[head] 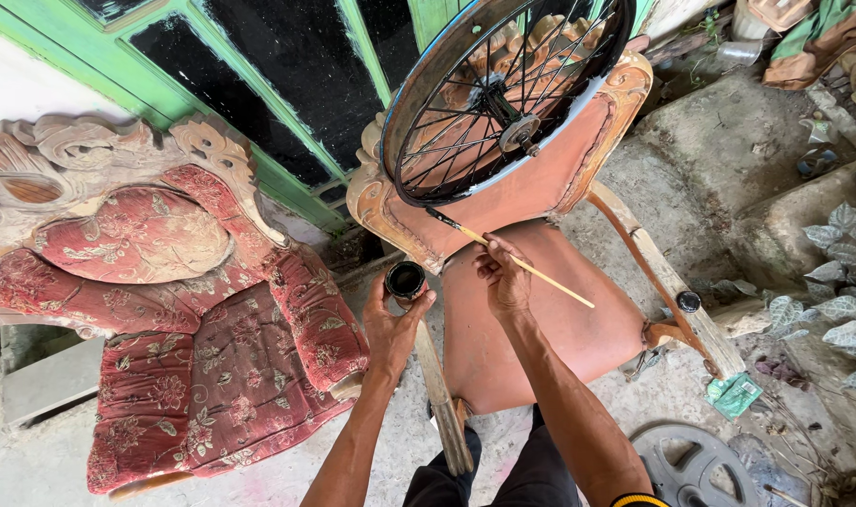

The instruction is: The person places a bicycle wheel on a chair, then uses a brush to apply black paint from a small can onto the wheel's rim and spokes, repeatedly dipping the brush into the can and painting around the rim.

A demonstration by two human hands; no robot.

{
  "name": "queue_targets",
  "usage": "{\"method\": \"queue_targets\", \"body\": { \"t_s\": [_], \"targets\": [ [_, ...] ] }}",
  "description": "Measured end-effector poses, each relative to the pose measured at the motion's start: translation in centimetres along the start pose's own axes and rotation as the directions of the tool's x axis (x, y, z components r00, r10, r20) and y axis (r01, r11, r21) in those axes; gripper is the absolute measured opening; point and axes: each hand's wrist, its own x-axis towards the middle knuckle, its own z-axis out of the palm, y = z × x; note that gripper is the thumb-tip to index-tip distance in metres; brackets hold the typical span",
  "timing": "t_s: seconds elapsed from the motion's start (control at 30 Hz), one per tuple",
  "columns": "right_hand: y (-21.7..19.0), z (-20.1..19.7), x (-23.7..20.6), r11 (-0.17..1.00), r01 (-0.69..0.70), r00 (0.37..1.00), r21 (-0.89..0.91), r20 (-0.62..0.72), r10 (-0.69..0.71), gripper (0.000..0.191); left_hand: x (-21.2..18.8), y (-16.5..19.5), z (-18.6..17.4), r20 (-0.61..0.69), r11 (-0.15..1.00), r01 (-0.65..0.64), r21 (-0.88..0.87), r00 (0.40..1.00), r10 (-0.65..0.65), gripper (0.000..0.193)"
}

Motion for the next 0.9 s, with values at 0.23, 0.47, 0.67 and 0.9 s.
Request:
{"method": "queue_targets", "body": {
  "t_s": [0.23, 0.47, 0.67, 0.9],
  "targets": [
    [-0.3, -0.1, 0.7, 1.000, 0.009, 0.999, -0.030, -0.036, -0.010, 0.033, 0.1, -0.1, 0.1, 0.001, 1.000, -0.018, 0.013, 1.000, 0.018, 0.056],
    [-1.6, -1.9, 1.4, 0.997, 0.053, 0.997, -0.062, -0.056, -0.056, 0.029, 0.1, 0.2, 0.5, 0.003, 0.999, -0.034, 0.034, 0.999, 0.034, 0.054],
    [-2.1, -1.7, 1.5, 0.998, 0.040, 0.999, -0.054, -0.013, -0.041, 0.028, 0.2, 1.1, 1.4, 0.000, 0.998, -0.065, -0.016, 0.998, 0.065, 0.058],
    [-2.5, -1.2, 2.5, 0.996, 0.037, 0.999, -0.085, -0.003, -0.038, 0.027, 0.1, 1.6, 1.7, 0.037, 0.999, -0.028, -0.030, 0.999, 0.029, 0.052]
  ]
}}
